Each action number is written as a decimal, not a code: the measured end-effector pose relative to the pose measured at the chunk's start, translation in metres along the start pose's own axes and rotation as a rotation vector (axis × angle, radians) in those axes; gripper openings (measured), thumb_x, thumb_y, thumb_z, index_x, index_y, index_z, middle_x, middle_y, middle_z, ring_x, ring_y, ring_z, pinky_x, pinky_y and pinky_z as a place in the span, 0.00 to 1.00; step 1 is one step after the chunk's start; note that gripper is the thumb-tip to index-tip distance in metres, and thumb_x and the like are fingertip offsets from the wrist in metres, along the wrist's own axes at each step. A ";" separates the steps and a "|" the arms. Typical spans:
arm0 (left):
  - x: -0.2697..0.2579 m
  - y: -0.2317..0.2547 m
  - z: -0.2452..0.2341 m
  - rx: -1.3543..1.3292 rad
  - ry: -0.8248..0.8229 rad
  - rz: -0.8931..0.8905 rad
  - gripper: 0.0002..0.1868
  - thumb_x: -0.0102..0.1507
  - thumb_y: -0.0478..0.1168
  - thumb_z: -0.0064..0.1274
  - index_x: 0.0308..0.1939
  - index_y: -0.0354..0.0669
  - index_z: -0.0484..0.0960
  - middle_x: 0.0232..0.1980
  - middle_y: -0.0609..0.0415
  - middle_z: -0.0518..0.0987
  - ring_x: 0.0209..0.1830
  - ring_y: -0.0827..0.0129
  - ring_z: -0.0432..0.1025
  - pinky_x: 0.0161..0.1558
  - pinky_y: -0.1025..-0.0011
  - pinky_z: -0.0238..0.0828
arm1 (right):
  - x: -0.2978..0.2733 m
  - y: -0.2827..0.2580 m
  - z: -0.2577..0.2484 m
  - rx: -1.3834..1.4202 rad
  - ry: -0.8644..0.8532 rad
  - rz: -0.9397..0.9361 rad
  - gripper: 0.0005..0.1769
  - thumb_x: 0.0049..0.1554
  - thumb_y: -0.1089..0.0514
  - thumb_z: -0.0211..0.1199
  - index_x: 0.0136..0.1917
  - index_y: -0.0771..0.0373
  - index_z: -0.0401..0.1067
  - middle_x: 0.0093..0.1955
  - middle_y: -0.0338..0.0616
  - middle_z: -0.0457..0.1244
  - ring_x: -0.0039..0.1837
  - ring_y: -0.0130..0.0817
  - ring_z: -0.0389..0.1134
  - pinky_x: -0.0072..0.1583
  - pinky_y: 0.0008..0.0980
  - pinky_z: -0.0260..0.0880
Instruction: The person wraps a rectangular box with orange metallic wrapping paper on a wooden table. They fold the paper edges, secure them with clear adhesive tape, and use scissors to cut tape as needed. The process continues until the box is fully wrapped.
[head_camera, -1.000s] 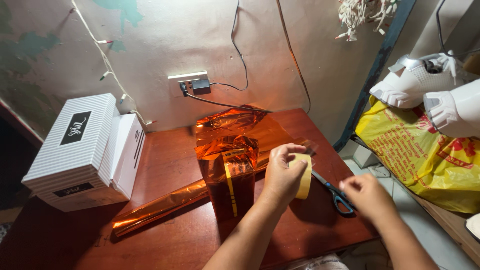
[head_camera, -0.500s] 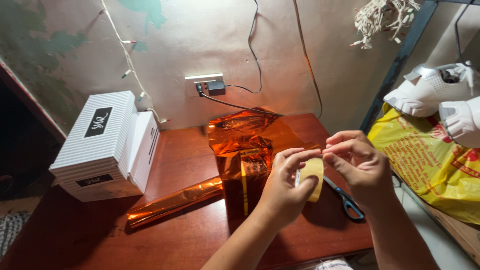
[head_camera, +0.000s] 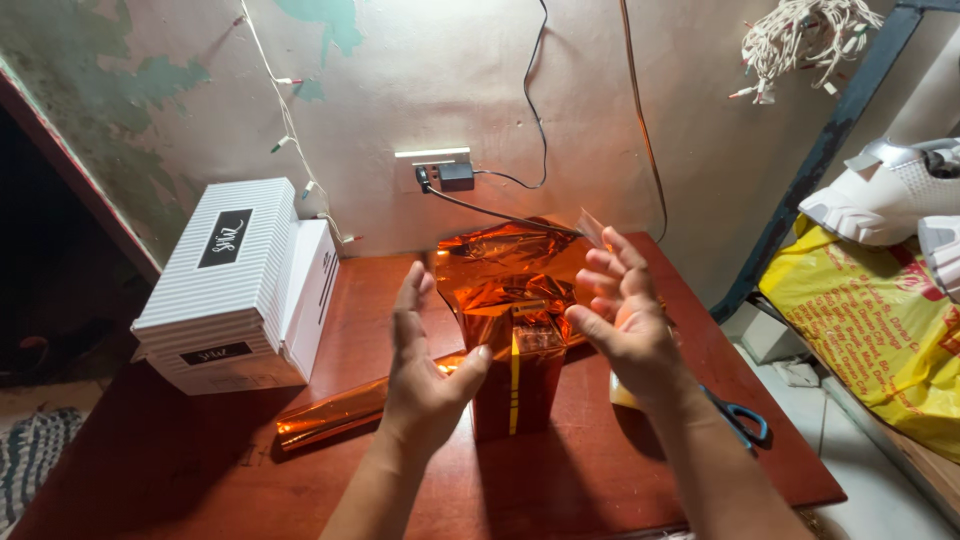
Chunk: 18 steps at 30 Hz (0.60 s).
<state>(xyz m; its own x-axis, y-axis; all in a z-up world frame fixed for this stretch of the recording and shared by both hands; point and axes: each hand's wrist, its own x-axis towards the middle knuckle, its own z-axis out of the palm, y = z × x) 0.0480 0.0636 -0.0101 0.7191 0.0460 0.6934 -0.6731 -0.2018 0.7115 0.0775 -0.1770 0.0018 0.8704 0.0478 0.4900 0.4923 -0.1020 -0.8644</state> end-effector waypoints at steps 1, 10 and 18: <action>0.001 -0.011 -0.001 -0.111 -0.065 -0.160 0.55 0.54 0.34 0.60 0.79 0.41 0.44 0.74 0.44 0.60 0.77 0.56 0.55 0.72 0.58 0.55 | 0.000 0.004 0.005 0.038 0.004 0.077 0.55 0.52 0.63 0.66 0.83 0.46 0.40 0.78 0.51 0.51 0.73 0.42 0.59 0.69 0.39 0.59; -0.007 -0.050 0.026 -0.231 -0.103 -0.403 0.55 0.57 0.41 0.64 0.79 0.37 0.43 0.70 0.47 0.72 0.71 0.62 0.66 0.71 0.62 0.57 | -0.005 0.020 0.032 0.212 -0.047 0.082 0.60 0.51 0.70 0.65 0.83 0.45 0.31 0.76 0.56 0.48 0.74 0.46 0.60 0.68 0.43 0.68; 0.004 -0.034 0.037 -0.482 -0.028 -0.624 0.38 0.56 0.33 0.54 0.71 0.41 0.63 0.61 0.48 0.78 0.59 0.66 0.74 0.60 0.67 0.72 | -0.008 0.016 0.040 0.296 -0.031 0.104 0.61 0.51 0.71 0.63 0.84 0.47 0.30 0.75 0.53 0.51 0.74 0.41 0.58 0.70 0.41 0.64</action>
<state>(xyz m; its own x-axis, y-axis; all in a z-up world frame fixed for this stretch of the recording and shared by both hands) 0.0802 0.0345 -0.0362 0.9885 -0.0152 0.1506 -0.1392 0.2997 0.9438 0.0790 -0.1395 -0.0200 0.9138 0.0831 0.3976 0.3779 0.1852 -0.9071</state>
